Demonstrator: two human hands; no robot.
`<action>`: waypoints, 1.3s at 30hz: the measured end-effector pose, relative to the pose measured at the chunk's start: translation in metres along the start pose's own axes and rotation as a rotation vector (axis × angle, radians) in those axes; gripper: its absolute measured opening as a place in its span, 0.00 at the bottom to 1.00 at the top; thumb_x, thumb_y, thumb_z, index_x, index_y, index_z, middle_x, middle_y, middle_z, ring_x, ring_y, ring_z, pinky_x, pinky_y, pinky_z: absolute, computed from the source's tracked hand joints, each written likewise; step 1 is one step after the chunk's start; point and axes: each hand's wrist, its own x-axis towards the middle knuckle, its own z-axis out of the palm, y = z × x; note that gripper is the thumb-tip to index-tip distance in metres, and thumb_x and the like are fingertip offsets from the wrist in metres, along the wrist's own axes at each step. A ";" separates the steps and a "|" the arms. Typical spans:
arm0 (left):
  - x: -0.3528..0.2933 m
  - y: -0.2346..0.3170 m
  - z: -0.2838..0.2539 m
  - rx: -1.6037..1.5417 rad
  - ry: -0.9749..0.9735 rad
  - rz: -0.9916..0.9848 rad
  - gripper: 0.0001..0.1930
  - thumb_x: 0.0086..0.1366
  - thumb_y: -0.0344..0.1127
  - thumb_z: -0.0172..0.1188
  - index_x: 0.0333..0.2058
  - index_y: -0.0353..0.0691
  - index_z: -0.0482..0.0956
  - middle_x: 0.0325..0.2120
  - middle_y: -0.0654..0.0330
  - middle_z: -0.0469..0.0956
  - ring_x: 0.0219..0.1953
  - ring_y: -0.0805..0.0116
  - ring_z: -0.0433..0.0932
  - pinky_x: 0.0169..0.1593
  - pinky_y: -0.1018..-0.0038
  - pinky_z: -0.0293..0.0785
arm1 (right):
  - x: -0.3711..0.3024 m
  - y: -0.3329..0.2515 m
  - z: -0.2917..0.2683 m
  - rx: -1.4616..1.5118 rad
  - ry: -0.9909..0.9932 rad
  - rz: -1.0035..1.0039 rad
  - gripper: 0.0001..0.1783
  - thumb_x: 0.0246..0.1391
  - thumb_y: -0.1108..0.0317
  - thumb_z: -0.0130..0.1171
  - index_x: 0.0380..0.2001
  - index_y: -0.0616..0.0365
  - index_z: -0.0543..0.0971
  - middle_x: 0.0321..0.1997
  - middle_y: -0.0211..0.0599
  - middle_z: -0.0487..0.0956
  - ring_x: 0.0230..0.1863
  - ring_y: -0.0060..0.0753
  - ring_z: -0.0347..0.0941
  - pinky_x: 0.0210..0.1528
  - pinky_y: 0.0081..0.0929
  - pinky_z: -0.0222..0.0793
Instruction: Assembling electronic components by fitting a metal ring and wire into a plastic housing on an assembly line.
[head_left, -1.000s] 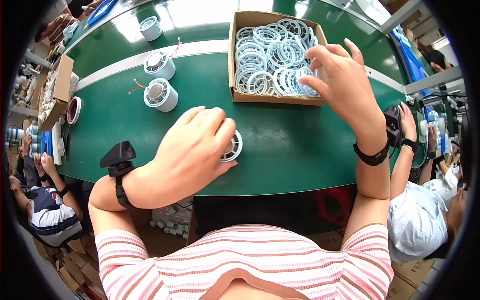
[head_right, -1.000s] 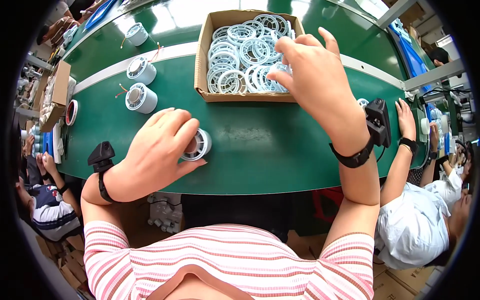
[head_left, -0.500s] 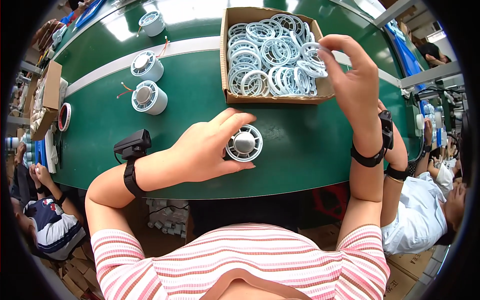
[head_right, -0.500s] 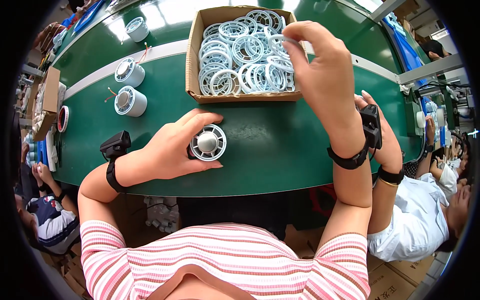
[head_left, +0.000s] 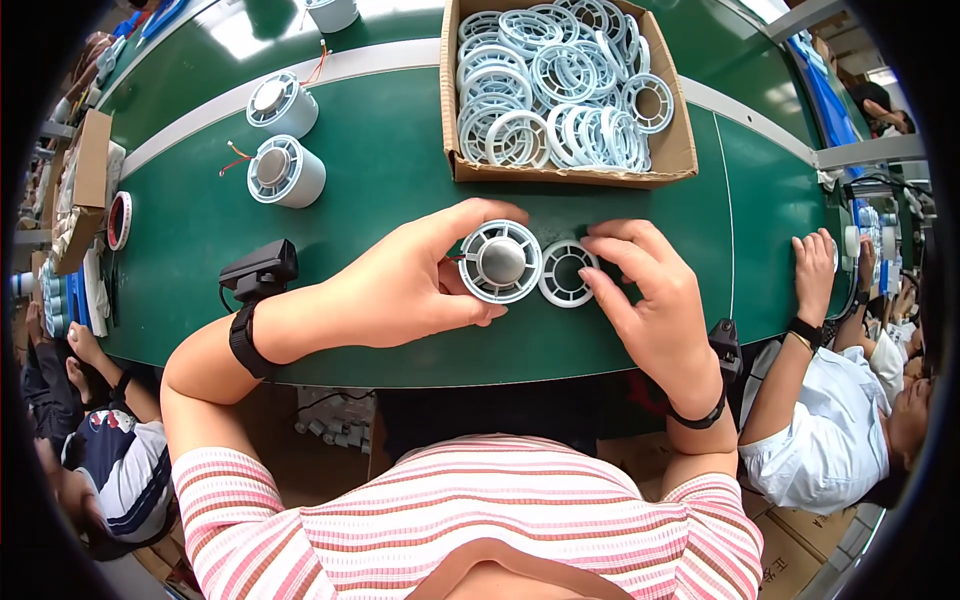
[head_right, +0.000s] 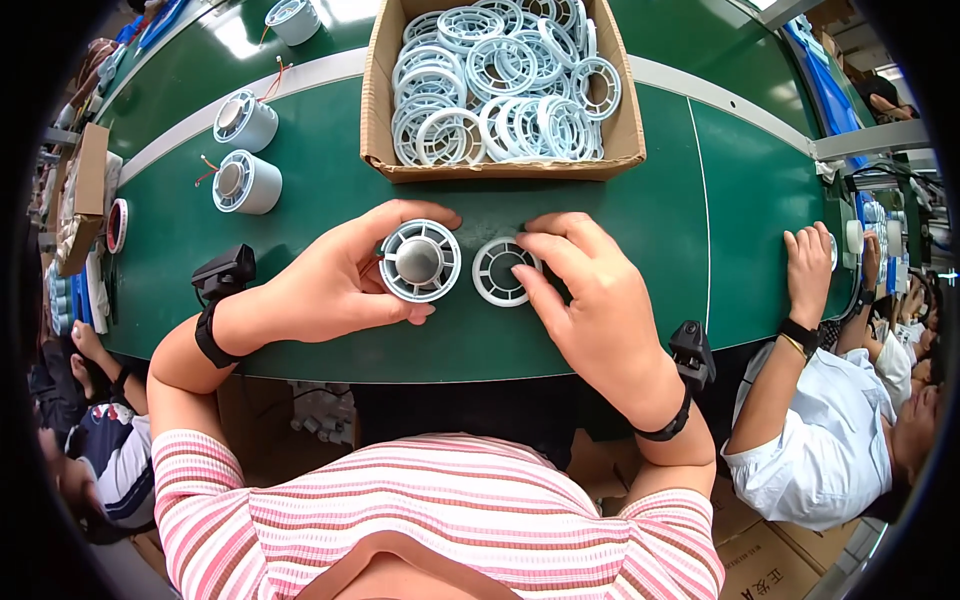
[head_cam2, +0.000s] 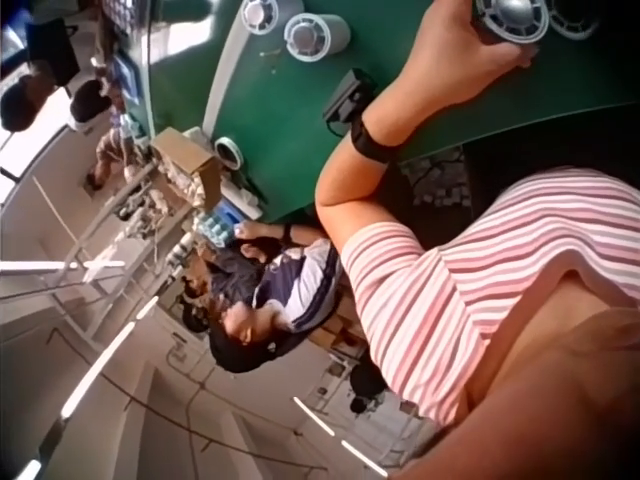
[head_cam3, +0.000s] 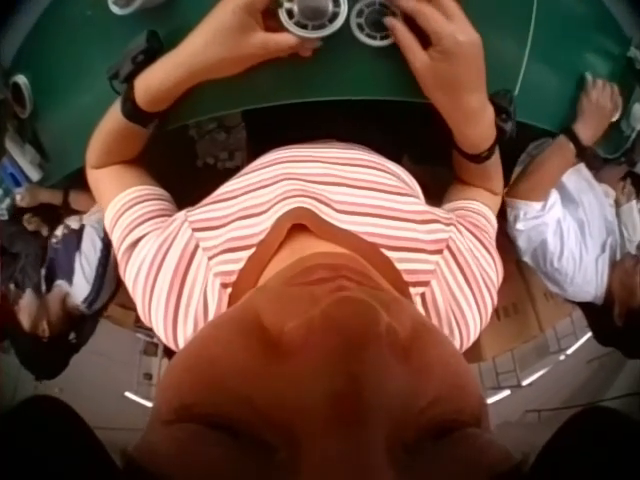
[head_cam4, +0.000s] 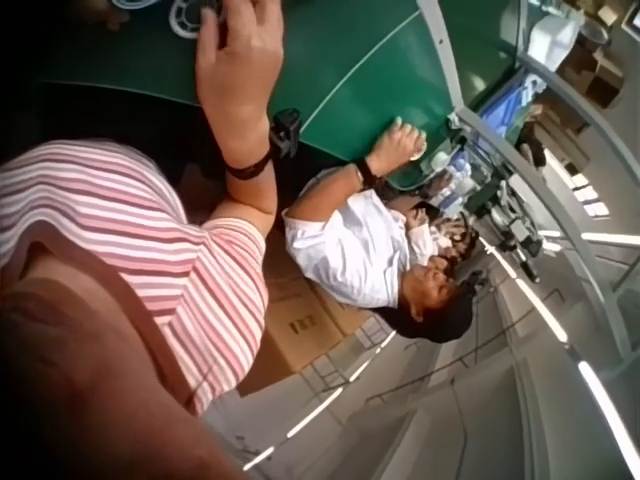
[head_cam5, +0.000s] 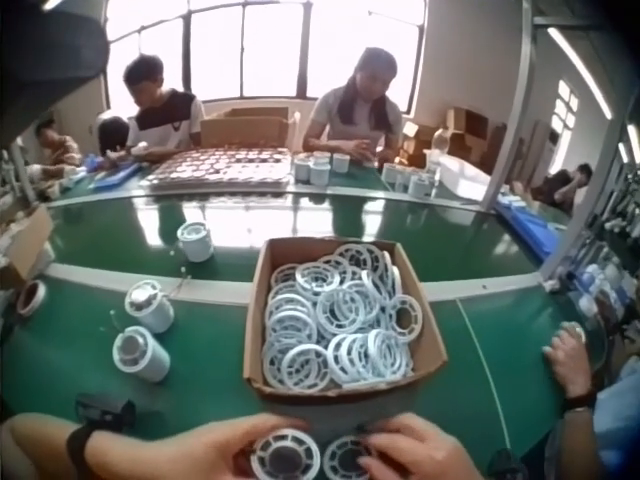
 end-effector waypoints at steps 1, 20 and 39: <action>0.001 0.000 -0.001 -0.060 -0.034 -0.019 0.35 0.60 0.18 0.66 0.65 0.37 0.64 0.56 0.60 0.72 0.55 0.74 0.76 0.55 0.74 0.81 | -0.004 0.000 0.002 -0.063 0.037 -0.073 0.18 0.50 0.78 0.70 0.47 0.61 0.82 0.49 0.43 0.82 0.46 0.35 0.79 0.47 0.26 0.75; -0.004 -0.021 0.021 -0.143 -0.004 0.071 0.35 0.63 0.16 0.59 0.68 0.36 0.61 0.59 0.58 0.68 0.57 0.68 0.76 0.58 0.71 0.81 | -0.001 -0.025 0.033 0.110 0.136 -0.371 0.43 0.41 0.79 0.74 0.64 0.64 0.69 0.59 0.49 0.78 0.62 0.42 0.74 0.66 0.36 0.69; 0.003 -0.019 0.008 -0.266 -0.151 -0.005 0.33 0.66 0.17 0.61 0.68 0.35 0.61 0.62 0.57 0.66 0.61 0.66 0.74 0.62 0.70 0.78 | 0.006 -0.016 0.018 0.075 -0.039 -0.291 0.42 0.40 0.74 0.78 0.60 0.61 0.69 0.57 0.44 0.80 0.61 0.40 0.76 0.72 0.44 0.60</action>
